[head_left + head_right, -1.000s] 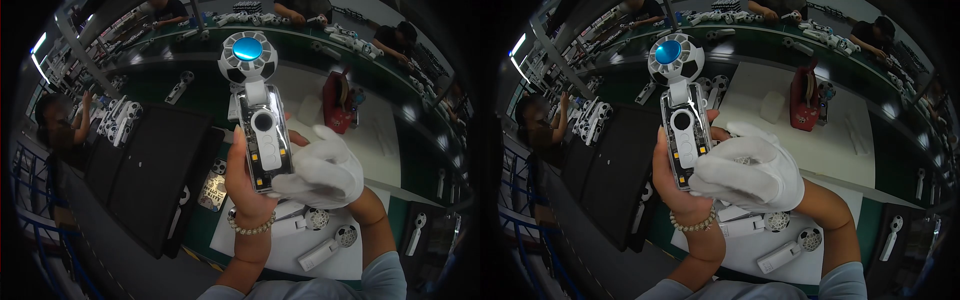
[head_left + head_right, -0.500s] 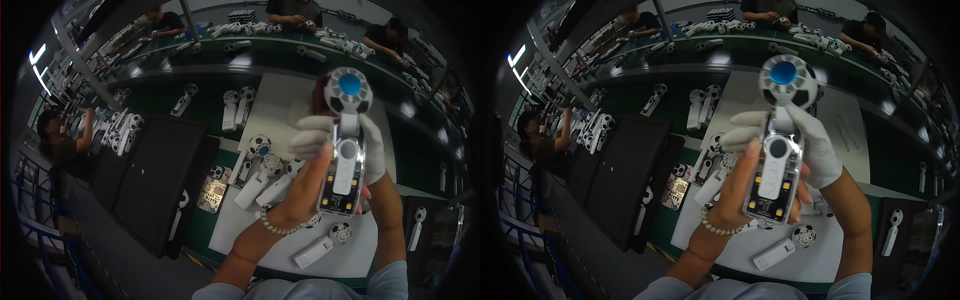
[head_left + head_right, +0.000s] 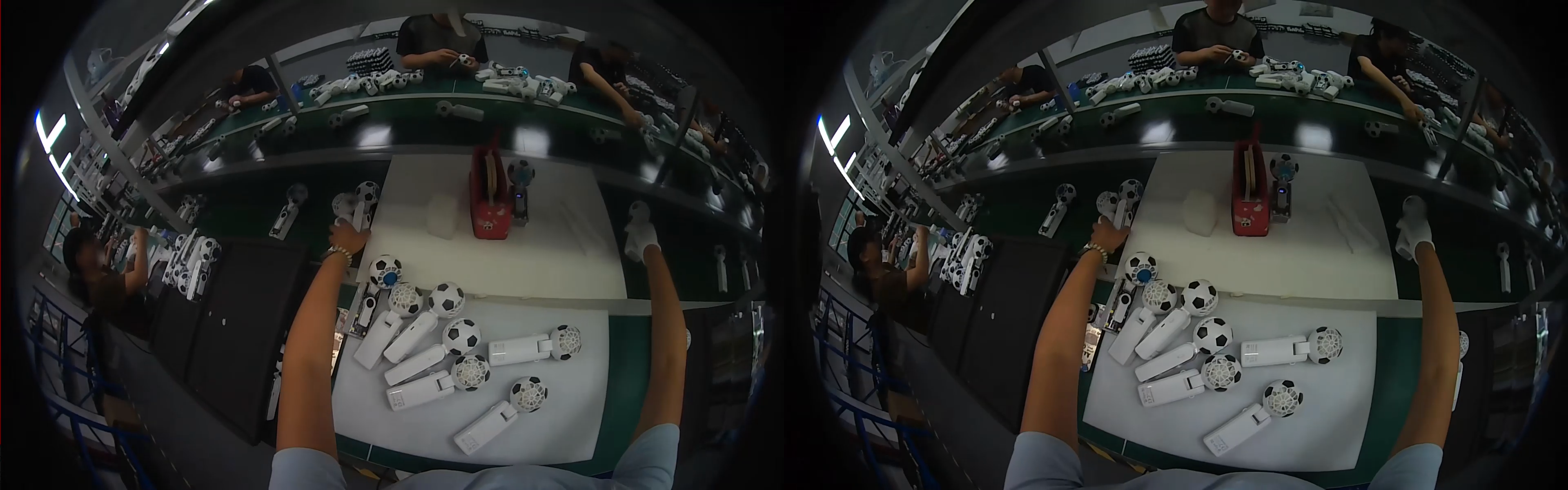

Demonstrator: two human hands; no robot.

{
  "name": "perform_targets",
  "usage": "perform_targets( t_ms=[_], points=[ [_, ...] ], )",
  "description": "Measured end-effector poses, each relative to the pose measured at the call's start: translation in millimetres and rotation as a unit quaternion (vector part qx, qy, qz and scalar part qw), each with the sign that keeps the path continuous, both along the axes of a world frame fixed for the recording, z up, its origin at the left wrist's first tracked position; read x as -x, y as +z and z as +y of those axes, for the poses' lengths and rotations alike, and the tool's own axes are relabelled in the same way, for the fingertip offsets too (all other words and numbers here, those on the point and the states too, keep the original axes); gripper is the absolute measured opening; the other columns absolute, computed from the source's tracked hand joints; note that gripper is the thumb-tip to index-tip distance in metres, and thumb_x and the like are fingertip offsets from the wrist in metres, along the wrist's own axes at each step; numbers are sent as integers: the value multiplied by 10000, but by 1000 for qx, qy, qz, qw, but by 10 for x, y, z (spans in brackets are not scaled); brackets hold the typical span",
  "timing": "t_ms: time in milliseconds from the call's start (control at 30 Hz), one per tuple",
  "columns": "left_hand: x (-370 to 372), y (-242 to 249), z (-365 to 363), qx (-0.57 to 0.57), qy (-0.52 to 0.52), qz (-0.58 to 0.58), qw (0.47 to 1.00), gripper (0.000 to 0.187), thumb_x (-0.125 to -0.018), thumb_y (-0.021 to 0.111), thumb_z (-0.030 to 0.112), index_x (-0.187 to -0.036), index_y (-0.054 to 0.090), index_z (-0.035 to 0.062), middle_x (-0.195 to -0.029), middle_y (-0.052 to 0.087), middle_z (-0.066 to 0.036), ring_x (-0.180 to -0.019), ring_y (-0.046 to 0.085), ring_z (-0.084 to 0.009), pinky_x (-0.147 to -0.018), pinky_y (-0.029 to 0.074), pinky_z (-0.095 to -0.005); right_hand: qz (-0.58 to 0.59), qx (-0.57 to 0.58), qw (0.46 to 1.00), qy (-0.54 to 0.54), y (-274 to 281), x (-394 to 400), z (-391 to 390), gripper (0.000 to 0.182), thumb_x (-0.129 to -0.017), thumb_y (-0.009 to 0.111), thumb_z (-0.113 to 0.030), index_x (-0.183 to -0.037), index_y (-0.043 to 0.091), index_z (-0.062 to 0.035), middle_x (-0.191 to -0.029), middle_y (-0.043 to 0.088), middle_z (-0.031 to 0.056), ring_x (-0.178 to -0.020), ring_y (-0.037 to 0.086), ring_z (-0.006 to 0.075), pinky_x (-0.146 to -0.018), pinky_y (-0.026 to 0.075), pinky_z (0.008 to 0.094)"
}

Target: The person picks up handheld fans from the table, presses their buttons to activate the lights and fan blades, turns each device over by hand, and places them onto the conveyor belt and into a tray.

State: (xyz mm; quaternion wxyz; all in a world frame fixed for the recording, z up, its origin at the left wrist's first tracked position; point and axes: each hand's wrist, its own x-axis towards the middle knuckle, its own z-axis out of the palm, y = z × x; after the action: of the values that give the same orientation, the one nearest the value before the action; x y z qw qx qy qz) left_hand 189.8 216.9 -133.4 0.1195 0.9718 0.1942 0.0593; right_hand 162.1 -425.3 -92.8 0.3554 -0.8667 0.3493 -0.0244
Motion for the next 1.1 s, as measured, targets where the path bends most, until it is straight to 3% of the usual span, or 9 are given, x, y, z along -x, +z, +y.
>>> perform_targets(
  t_ms=[267, 367, 433, 567, 633, 800, 900, 967, 1100],
  points=[
    [-247, -95, 46, 15, 42, -26, 999, 963, -576, 648, 514, -1229, 282, -93, -1171, 374, -340, -1012, 483, -406, -797, 447, -438, 29, 255, 966, 32, -432, -105, -294, 477, -774, 540, -224, -1169, 398, 3, -1124, 499, 204, -1000, 528, 318, -837, 446, 388],
    [-363, -90, 157, 3, 83, 44, 996, 879, -578, 634, 512, -1176, 396, -86, -1149, 461, -251, -971, 532, -340, -826, 439, -393, 73, 236, 969, 15, -105, 73, -76, 488, -769, 543, -203, -1198, 387, -32, -1163, 471, 188, -1049, 495, 318, -852, 439, 390],
    [-213, 174, 180, 239, -69, 164, 955, 720, -596, 638, 495, -1034, 536, -67, -894, 604, -140, -806, 605, -249, -757, 473, -347, 124, 225, 966, 24, -42, 182, -67, 507, -764, 550, -197, -1218, 376, -52, -1188, 451, 182, -1077, 474, 318, -862, 433, 390],
    [-88, 253, 227, 330, 4, 73, 941, 456, -632, 680, 332, -901, 588, -25, -745, 627, -93, -653, 599, -221, -640, 493, -327, 64, 235, 970, 20, 55, 391, 64, 562, -746, 563, -178, -1255, 347, -78, -1227, 417, 175, -1107, 445, 320, -901, 405, 381],
    [38, 442, 157, 583, 59, 68, 808, 339, -704, 637, 322, -847, 594, 17, -709, 602, -50, -615, 588, -174, -568, 489, -294, 47, 225, 973, 12, 98, 453, 209, 579, -741, 567, -173, -1265, 337, -85, -1232, 412, 176, -1108, 444, 319, -912, 396, 375],
    [389, 798, -74, 717, 16, 23, 696, 162, -757, 603, 205, -807, 557, 58, -673, 577, -55, -522, 563, -182, -437, 479, -288, -158, 295, 929, 156, 260, 549, 939, 568, -764, 561, -217, -1243, 351, 4, -1244, 400, 182, -1048, 488, 305, -876, 423, 326],
    [655, 922, -157, 889, -2, 6, 458, 134, -745, 494, 97, -813, 516, -17, -691, 533, -98, -603, 544, -187, -531, 484, -274, -127, 91, 909, 386, 635, 636, 1561, 531, -776, 556, -257, -1197, 408, 31, -1210, 445, 178, -967, 531, 288, -834, 439, 315],
    [861, 1039, -326, 876, -80, 23, 475, 152, -737, 488, 95, -794, 493, -46, -679, 522, -128, -602, 539, -204, -519, 481, -279, -123, -187, 911, 347, 685, 810, 2189, 504, -775, 565, -282, -1172, 451, 7, -1132, 510, 183, -900, 552, 284, -789, 450, 311],
    [1104, 1096, -731, 811, -65, 21, 581, 134, -731, 495, 94, -793, 496, -25, -670, 539, -121, -528, 541, -207, -493, 480, -300, -212, -40, 847, 485, 512, 948, 3149, 515, -753, 578, -336, -1104, 485, 30, -1037, 544, 214, -929, 548, 313, -800, 442, 334]
  ],
)
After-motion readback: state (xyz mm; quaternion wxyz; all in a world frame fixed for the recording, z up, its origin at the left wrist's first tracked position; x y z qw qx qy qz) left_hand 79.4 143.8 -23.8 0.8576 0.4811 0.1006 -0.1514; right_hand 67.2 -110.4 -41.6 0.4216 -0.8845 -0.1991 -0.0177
